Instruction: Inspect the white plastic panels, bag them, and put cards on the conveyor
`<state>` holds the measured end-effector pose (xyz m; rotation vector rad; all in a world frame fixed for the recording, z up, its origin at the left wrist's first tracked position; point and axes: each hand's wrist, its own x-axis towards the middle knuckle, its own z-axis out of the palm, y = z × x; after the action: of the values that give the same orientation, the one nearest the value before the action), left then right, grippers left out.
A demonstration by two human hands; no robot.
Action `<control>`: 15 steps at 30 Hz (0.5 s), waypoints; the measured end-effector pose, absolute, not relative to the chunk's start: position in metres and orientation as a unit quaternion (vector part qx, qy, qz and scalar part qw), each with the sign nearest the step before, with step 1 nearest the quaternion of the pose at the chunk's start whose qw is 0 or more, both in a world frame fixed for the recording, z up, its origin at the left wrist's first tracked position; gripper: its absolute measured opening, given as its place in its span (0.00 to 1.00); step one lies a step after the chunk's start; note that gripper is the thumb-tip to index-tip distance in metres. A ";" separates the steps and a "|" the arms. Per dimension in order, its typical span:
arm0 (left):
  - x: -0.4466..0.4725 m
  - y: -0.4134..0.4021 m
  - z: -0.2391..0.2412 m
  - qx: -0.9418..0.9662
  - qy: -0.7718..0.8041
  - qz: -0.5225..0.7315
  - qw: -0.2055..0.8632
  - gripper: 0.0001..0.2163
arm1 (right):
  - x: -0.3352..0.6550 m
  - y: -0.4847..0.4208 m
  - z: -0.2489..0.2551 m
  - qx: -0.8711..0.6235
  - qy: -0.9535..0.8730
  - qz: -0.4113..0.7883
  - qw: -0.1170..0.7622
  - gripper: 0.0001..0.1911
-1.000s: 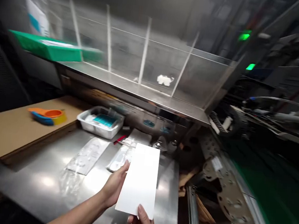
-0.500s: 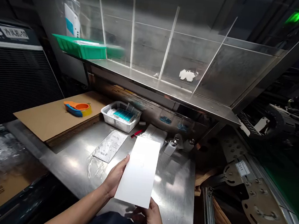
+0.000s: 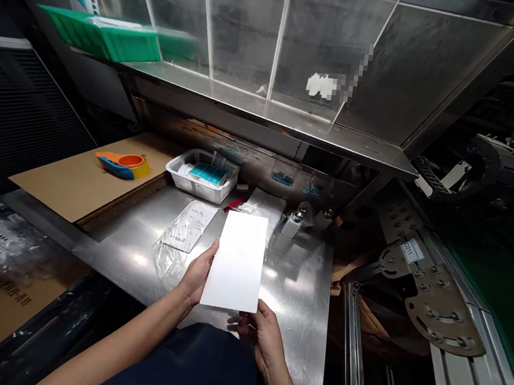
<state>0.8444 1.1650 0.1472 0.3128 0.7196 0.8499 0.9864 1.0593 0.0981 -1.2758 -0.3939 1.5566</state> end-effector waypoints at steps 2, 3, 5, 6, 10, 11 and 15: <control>0.844 1.166 0.145 0.143 0.343 0.407 0.835 0.23 | 0.988 1.059 0.101 -0.529 -0.156 0.644 0.530 0.14; 0.844 1.166 0.144 0.139 0.342 0.407 0.836 0.23 | 0.989 1.060 0.105 -0.529 -0.152 0.638 0.538 0.16; 0.843 1.168 0.142 0.134 0.341 0.399 0.841 0.24 | 0.991 1.061 0.114 -0.526 -0.150 0.629 0.552 0.18; 0.843 1.168 0.142 0.136 0.343 0.393 0.842 0.24 | 0.991 1.063 0.120 -0.524 -0.152 0.628 0.556 0.20; 0.850 1.162 0.148 0.204 0.383 0.409 0.803 0.25 | 0.987 1.078 0.129 -0.506 -0.159 0.620 0.578 0.26; 0.854 1.158 0.150 0.247 0.385 0.417 0.786 0.25 | 0.984 1.083 0.127 -0.503 -0.152 0.609 0.594 0.26; 0.866 1.130 0.159 0.481 0.291 0.360 0.745 0.30 | 0.972 1.101 0.108 -0.497 -0.057 0.594 0.630 0.28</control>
<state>0.8656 1.1303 0.1591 1.0523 0.6371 0.7892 0.9717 1.1005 0.1082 -1.1379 -0.1303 1.3597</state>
